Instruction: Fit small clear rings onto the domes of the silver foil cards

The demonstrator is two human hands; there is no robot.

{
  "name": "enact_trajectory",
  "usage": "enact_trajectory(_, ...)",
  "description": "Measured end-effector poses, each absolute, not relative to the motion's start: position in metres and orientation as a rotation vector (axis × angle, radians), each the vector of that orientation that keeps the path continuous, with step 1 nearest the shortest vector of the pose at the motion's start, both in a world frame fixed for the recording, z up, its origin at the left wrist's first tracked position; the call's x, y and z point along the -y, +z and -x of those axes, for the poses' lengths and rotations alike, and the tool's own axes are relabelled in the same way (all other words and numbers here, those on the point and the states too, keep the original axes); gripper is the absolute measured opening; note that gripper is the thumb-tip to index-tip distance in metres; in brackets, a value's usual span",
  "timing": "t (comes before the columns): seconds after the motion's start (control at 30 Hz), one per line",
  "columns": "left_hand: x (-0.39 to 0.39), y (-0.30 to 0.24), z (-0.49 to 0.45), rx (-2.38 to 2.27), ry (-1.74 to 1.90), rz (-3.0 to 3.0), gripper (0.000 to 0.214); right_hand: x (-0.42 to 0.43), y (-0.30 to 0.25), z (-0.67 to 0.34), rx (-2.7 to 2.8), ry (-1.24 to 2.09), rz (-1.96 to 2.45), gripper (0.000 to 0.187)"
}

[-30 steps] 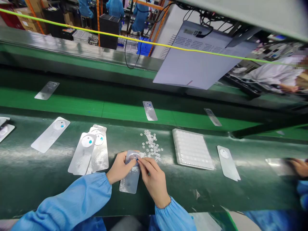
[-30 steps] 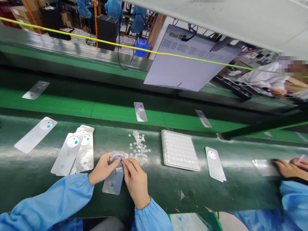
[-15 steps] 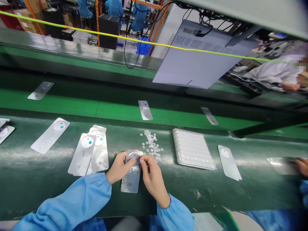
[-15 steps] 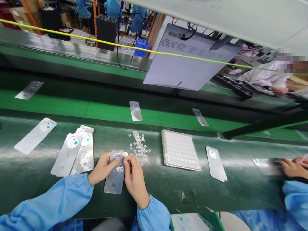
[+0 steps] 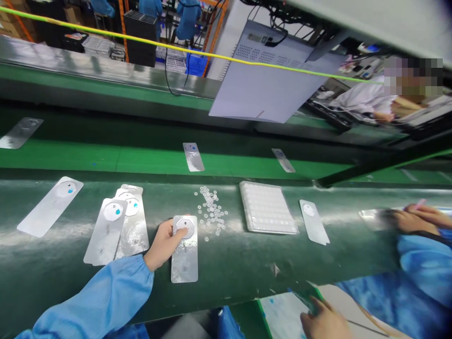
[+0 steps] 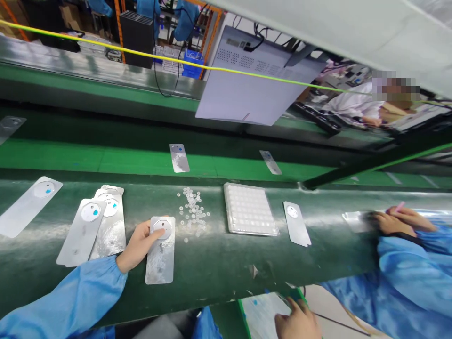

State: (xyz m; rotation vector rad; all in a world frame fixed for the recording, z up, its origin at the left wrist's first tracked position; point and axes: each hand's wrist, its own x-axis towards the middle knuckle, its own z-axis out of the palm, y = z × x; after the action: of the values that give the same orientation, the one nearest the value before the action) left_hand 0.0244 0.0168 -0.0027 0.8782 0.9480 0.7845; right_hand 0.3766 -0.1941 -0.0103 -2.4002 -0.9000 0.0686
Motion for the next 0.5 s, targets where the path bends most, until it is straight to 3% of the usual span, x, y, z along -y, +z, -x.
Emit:
enact_trajectory(0.1,-0.017,-0.002,-0.023,-0.937,0.767,-0.890,0.036,0.171,-0.015,-0.349,1.126,-0.227,2.357,0.038)
enact_trajectory(0.33,-0.018,-0.001,-0.021,-0.929,0.775,-0.909,0.041,0.069,-0.014,-0.222,1.646,0.335,1.715,0.026)
enact_trajectory(0.5,-0.017,-0.004,-0.022,-0.909,0.815,-0.874,0.046,0.085,-0.027,-0.203,1.769,0.280,1.681,0.030)
